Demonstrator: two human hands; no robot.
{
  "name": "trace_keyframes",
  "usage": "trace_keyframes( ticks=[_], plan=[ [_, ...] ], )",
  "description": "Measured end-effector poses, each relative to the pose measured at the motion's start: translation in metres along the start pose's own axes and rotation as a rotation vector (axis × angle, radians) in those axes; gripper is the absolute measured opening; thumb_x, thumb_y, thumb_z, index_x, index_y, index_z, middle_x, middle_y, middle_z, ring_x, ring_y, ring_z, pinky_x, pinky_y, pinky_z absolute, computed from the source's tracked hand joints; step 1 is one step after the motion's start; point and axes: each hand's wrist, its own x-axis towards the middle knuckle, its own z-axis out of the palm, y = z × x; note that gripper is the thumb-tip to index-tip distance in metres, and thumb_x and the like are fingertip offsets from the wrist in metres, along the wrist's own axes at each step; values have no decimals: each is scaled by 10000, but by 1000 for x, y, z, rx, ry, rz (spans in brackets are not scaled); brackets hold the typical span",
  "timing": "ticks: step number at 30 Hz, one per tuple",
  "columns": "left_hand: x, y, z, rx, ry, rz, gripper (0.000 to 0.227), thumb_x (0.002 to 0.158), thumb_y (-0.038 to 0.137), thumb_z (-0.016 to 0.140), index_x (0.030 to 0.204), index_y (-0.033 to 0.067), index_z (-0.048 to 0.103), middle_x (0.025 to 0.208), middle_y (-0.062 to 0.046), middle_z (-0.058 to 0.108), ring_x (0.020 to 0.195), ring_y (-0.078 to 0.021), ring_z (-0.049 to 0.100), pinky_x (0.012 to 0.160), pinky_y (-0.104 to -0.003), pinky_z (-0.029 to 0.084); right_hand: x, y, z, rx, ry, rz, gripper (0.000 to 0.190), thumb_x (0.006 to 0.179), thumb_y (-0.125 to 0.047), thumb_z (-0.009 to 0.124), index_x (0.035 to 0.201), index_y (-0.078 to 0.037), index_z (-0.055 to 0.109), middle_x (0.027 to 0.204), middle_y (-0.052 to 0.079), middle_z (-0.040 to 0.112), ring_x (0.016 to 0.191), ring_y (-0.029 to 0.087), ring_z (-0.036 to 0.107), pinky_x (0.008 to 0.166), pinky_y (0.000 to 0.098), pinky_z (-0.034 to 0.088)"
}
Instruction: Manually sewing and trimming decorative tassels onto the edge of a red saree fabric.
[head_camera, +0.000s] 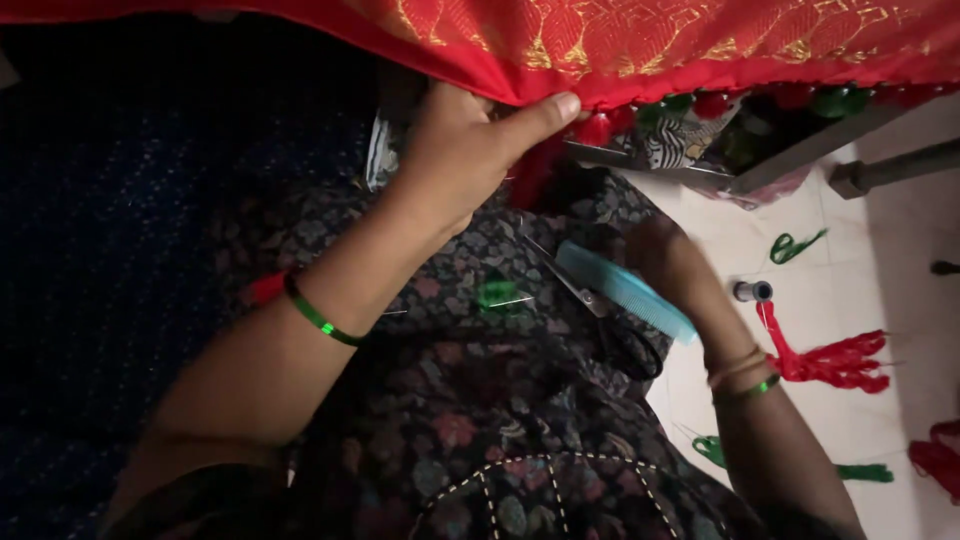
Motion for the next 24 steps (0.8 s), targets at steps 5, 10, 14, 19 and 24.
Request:
trace_keyframes(
  ticks=[5,10,14,19,24],
  plan=[
    [6,-2,-5,114,-34,56,332,954,30,771,1253,-20,636,1189,-69,736,1098,-161,728,998,-326,604,-49,-1,20,-611,-13,-83,435,811,-103,726,1239,-69,657,1084,241,612,926,483,624,796,527,526],
    [11,7,-6,53,-76,-129,214,958,65,744,1147,-31,712,1050,-102,786,971,-192,760,911,-331,621,-36,-33,25,-536,37,-322,345,803,-109,689,1142,-61,642,1093,186,620,964,442,638,798,491,549],
    [13,17,1,119,-58,-149,258,901,102,774,1143,25,727,1095,-54,766,994,-137,723,900,-302,579,-5,-34,56,-966,19,-563,388,800,-86,686,1186,-79,643,1073,124,662,887,318,678,773,469,534],
    [20,32,-3,134,-43,-249,234,882,115,759,1094,17,745,1042,-70,779,956,-146,734,870,-310,578,-11,-118,9,-927,120,-638,358,801,-175,684,1141,-74,631,1019,107,665,917,297,666,801,434,510],
    [24,54,5,82,-148,-468,205,894,135,702,1035,-9,742,936,-115,785,806,-210,763,791,-354,607,-52,-219,-72,-1083,222,-1098,268,899,-216,722,1129,-114,628,1198,96,738,1025,221,694,746,388,427]
  ],
)
